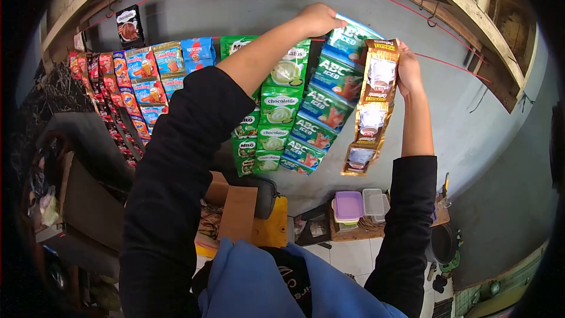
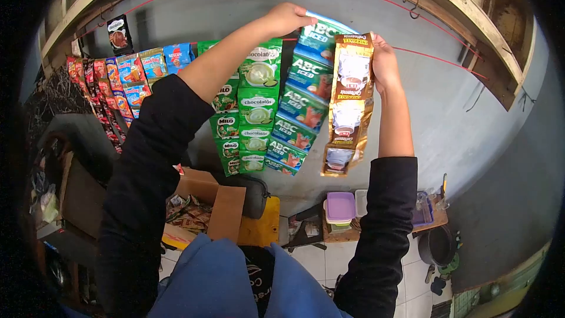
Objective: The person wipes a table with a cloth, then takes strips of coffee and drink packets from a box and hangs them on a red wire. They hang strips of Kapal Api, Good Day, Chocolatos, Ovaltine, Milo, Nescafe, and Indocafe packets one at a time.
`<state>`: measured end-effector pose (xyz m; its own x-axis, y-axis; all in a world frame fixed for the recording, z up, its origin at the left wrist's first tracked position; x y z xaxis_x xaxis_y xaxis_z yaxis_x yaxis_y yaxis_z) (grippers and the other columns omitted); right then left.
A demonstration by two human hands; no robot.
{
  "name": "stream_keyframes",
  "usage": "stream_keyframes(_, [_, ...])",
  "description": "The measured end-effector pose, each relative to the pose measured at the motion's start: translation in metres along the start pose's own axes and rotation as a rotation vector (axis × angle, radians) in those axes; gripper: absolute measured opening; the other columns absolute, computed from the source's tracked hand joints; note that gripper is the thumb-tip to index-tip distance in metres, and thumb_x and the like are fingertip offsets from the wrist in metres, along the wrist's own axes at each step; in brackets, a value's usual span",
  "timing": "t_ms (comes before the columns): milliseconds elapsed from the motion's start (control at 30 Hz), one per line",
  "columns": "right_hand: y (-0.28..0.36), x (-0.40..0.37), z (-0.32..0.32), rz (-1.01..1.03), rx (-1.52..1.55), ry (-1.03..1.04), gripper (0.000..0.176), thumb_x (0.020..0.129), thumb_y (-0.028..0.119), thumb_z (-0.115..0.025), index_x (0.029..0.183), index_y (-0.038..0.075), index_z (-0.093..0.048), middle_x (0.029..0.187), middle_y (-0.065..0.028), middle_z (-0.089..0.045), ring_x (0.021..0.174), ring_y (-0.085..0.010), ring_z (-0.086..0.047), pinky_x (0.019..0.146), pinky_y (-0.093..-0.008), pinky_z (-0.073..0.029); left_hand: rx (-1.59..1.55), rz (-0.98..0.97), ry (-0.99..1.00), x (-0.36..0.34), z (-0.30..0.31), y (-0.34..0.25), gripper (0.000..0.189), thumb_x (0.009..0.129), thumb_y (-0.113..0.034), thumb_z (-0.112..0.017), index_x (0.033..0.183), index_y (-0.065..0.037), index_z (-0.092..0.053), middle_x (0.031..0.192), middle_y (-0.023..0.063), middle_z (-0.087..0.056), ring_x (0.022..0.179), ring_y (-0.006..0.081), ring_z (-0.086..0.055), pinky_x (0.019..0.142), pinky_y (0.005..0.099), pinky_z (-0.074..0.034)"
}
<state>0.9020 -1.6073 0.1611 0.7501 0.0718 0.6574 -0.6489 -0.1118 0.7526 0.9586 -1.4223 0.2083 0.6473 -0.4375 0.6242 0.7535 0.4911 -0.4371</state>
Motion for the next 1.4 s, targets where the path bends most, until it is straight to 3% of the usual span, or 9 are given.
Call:
stream_keyframes(33, [-0.002,0.003,0.001,0.003,-0.04,-0.081,0.02,0.091,0.023,-0.038,0.089,0.006,-0.048,0.079,-0.0021,-0.055,0.069,-0.0094,-0.053,0.065,-0.0243,-0.046,0.198,0.02,-0.095,-0.004,0.011,0.0,0.035,0.068,-0.043,-0.065,0.066,-0.009,-0.064,0.082,0.0043,-0.063,0.081,0.0168,-0.057,0.075,0.0338,-0.041])
stream_keyframes(233, [-0.014,0.005,-0.013,0.052,-0.152,-0.275,0.022,0.091,0.02,-0.037,0.084,0.003,-0.05,0.073,-0.0019,-0.056,0.06,-0.0062,-0.049,0.055,-0.0215,-0.042,0.681,0.0,-0.035,-0.037,0.024,-0.013,0.037,0.065,-0.044,-0.066,0.084,-0.013,-0.063,0.09,0.0069,-0.062,0.087,0.0203,-0.057,0.081,0.0429,-0.036])
stream_keyframes(733, [-0.041,0.007,-0.02,0.018,-0.357,-0.085,0.024,0.091,0.023,-0.038,0.085,0.003,-0.051,0.071,0.001,-0.054,0.06,-0.0051,-0.048,0.056,-0.0208,-0.041,0.303,-0.237,0.011,-0.049,-0.002,0.023,0.025,0.073,-0.018,-0.058,0.093,-0.003,-0.055,0.088,0.0152,-0.06,0.082,0.0298,-0.057,0.073,0.0374,-0.044])
stream_keyframes(900, [0.011,-0.035,-0.045,0.307,-1.065,-0.474,0.026,0.087,0.023,-0.045,0.086,0.0,-0.057,0.079,-0.0132,-0.053,0.072,-0.0208,-0.052,0.065,-0.03,-0.041,0.352,-0.439,-0.354,-0.078,0.0,0.006,0.019,0.076,-0.019,-0.055,0.085,-0.002,-0.053,0.086,0.0146,-0.056,0.081,0.0292,-0.055,0.071,0.0363,-0.042])
stream_keyframes(967, [0.035,-0.056,-0.059,0.462,-0.933,-0.629,0.022,0.084,0.019,-0.049,0.082,-0.001,-0.057,0.083,-0.0157,-0.051,0.076,-0.0276,-0.051,0.068,-0.0348,-0.042,0.142,-0.269,-0.413,-0.107,0.004,-0.007,0.028,0.079,-0.029,-0.053,0.082,-0.002,-0.052,0.083,0.0148,-0.053,0.078,0.0269,-0.052,0.07,0.0351,-0.04])
stream_keyframes(1067, [0.057,-0.078,-0.094,0.613,-0.932,-0.668,0.016,0.082,0.013,-0.052,0.078,-0.002,-0.056,0.082,-0.014,-0.051,0.074,-0.0264,-0.051,0.067,-0.0333,-0.042,-0.456,0.08,0.182,-0.144,-0.046,0.005,0.06,0.082,-0.058,-0.033,0.099,-0.004,-0.052,0.085,0.0041,-0.054,0.076,0.014,-0.049,0.068,0.028,-0.041])
stream_keyframes(1167, [0.064,-0.095,-0.127,0.871,-0.89,-0.625,0.01,0.079,0.008,-0.054,0.075,-0.002,-0.054,0.08,-0.0118,-0.052,0.071,-0.0246,-0.051,0.065,-0.0311,-0.042,-0.949,0.042,0.179,-0.188,-0.047,-0.015,0.044,0.082,-0.04,-0.052,0.101,-0.001,-0.052,0.094,0.0039,-0.056,0.088,0.0109,-0.053,0.075,0.0262,-0.044])
stream_keyframes(1333, [0.031,-0.097,-0.176,0.755,-0.673,-0.189,0.007,0.077,0.004,-0.055,0.073,-0.001,-0.053,0.076,-0.0097,-0.052,0.071,-0.0233,-0.051,0.064,-0.0292,-0.041,-1.14,0.305,0.247,-0.255,-0.019,-0.012,0.037,0.081,-0.027,-0.056,0.111,-0.005,-0.049,0.102,0.0025,-0.054,0.092,0.0105,-0.052,0.078,0.0253,-0.043])
stream_keyframes(1400, [0.002,-0.097,-0.198,0.655,-0.647,0.025,0.008,0.075,0.005,-0.057,0.078,0.0,-0.052,0.079,-0.01,-0.051,0.071,-0.0234,-0.051,0.064,-0.0287,-0.042,-1.117,0.222,-0.047,-0.276,0.01,-0.004,0.041,0.085,-0.025,-0.049,0.119,-0.001,-0.041,0.106,0.0078,-0.055,0.09,0.0162,-0.056,0.078,0.0299,-0.046])
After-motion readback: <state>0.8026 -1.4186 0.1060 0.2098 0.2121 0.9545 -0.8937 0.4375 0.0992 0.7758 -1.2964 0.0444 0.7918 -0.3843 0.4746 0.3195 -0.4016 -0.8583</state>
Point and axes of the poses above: each hand's wrist, its own x-axis towards the middle knuckle, its own z-axis out of the back of the hand, y = z × x, the point moved 6 cm from there along x, towards the middle knuckle
